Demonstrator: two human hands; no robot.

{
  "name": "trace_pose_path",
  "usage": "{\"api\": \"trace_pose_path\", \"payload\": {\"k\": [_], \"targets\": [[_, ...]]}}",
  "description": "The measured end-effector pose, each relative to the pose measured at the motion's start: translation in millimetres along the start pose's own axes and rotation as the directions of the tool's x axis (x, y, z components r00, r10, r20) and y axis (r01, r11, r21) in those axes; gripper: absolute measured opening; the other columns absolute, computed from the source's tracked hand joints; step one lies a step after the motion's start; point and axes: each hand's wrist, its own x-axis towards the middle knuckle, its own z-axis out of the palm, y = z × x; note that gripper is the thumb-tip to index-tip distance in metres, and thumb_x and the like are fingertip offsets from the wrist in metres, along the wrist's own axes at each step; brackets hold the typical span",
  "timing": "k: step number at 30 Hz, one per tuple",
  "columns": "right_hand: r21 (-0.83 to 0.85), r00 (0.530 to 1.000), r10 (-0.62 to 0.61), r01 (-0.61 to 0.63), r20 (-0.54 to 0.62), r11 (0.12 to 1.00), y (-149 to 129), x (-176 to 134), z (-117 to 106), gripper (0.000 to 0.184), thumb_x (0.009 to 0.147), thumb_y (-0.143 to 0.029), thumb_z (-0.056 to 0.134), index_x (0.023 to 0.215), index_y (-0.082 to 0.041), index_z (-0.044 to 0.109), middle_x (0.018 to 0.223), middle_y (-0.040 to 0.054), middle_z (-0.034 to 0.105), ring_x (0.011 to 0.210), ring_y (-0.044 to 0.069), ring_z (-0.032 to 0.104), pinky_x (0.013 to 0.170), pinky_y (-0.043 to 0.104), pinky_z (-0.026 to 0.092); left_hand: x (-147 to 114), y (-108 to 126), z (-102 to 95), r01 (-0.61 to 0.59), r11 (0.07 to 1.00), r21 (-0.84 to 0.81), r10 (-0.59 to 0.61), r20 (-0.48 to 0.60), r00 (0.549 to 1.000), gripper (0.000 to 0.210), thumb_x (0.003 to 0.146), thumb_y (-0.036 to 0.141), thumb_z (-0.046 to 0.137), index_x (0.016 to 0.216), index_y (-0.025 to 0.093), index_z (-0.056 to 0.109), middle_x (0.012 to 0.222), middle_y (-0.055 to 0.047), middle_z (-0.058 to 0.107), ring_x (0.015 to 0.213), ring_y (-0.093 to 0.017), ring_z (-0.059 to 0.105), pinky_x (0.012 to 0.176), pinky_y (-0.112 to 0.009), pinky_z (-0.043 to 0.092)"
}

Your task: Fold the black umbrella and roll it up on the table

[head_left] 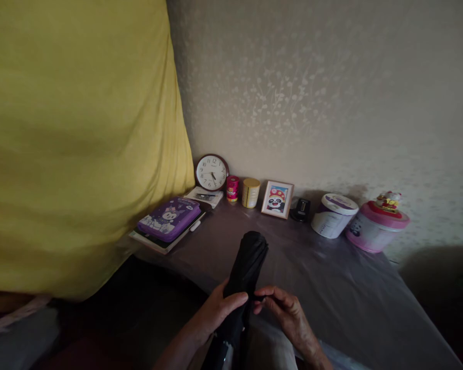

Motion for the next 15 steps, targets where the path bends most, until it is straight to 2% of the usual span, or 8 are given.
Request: {"api": "trace_pose_path", "payload": {"k": [4,8,12,15], "targets": [[-0.073,0.999,-0.043,0.041,-0.031,0.996,5,-3,-5,0.017,0.087,-0.036,0.055,0.089,-0.024,0.067,0.064,-0.0012,0.065,0.071,0.013,0.064,0.072,0.022,0.048,-1,-2,-3.1,0.037,0.999,0.011,-0.036,-0.054,0.998,0.059,0.065,0.052,0.069,0.106,0.012,0.054,0.067,-0.001,0.063,0.048,-0.012,0.057,0.045,-0.023,0.047],[-0.164,0.992,-0.124,0.118,-0.021,0.979,0,-3,-2,0.019,0.089,-0.035,0.052,0.089,-0.024,0.068,0.072,-0.0005,0.063,0.064,0.01,0.061,0.067,0.021,0.048,1,-5,-4.1,0.053,0.998,0.015,-0.052,-0.06,0.997,0.061,0.063,0.053,0.071,0.107,0.013,0.055,0.067,-0.001,0.063,0.048,-0.013,0.058,0.044,-0.022,0.046],[-0.338,0.97,-0.242,0.227,-0.005,0.914,-11,1,2,0.02,0.088,-0.035,0.053,0.083,-0.024,0.069,0.083,0.0021,0.058,0.076,0.011,0.06,0.069,0.019,0.048,2,-7,-4.9,0.078,0.997,0.006,-0.077,-0.067,0.995,0.06,0.062,0.054,0.069,0.105,0.014,0.054,0.061,0.002,0.059,0.043,-0.011,0.055,0.04,-0.021,0.043],[-0.371,0.958,-0.275,0.287,0.086,0.883,-17,3,3,0.019,0.09,-0.032,0.051,0.087,-0.026,0.068,0.097,0.0031,0.06,0.088,0.012,0.061,0.079,0.02,0.047,1,-8,-7.0,0.082,0.997,0.003,-0.082,-0.069,0.994,0.058,0.063,0.053,0.069,0.105,0.015,0.055,0.06,0.002,0.058,0.043,-0.011,0.055,0.041,-0.021,0.044]]}}
